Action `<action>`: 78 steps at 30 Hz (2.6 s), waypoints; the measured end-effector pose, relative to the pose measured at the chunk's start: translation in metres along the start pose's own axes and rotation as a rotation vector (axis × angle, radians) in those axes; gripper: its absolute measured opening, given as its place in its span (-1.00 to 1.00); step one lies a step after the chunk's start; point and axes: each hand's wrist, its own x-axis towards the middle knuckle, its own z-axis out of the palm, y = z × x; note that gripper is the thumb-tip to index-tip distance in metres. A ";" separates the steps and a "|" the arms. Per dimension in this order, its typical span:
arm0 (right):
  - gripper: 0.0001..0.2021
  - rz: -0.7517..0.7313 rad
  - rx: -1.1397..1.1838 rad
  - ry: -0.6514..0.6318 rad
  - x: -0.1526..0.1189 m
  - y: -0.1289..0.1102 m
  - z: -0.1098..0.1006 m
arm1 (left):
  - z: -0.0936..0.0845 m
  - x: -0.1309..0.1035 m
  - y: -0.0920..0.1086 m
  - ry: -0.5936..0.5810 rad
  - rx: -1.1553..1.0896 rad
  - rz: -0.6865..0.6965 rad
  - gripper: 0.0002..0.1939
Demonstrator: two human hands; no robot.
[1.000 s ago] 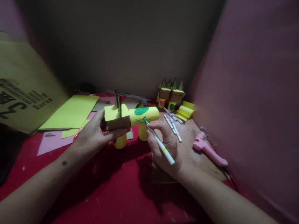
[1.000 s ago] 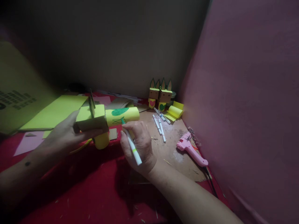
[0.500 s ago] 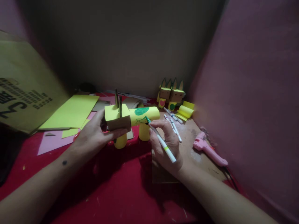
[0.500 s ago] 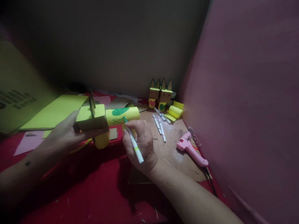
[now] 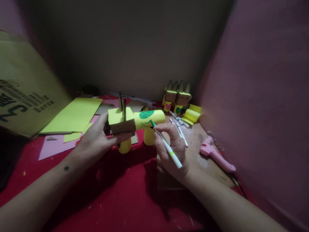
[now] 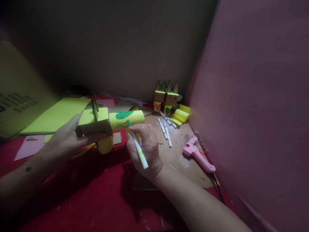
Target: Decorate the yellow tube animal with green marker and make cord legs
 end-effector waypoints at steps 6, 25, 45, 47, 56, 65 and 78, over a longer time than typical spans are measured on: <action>-0.84 0.009 0.000 -0.012 0.000 -0.001 0.000 | 0.000 0.000 0.000 -0.002 -0.006 0.003 -0.36; -0.81 0.017 -0.002 0.007 -0.003 -0.001 -0.002 | 0.000 0.000 0.001 -0.008 0.002 -0.013 -0.35; -0.81 0.021 0.022 0.002 -0.004 0.001 -0.002 | 0.000 0.000 0.002 -0.002 0.007 -0.024 -0.31; -0.80 0.018 0.024 0.001 -0.004 0.001 -0.002 | 0.000 0.000 0.002 -0.008 0.006 -0.027 -0.31; -0.81 -0.010 -0.004 -0.005 0.001 0.000 -0.001 | -0.001 0.002 -0.004 -0.010 0.051 -0.026 -0.29; -0.82 0.018 0.010 0.006 -0.003 0.000 -0.002 | 0.001 0.001 0.000 0.006 0.023 -0.009 -0.33; -0.80 -0.002 0.011 -0.011 -0.002 0.000 -0.002 | -0.001 0.001 -0.004 0.010 0.057 0.002 -0.29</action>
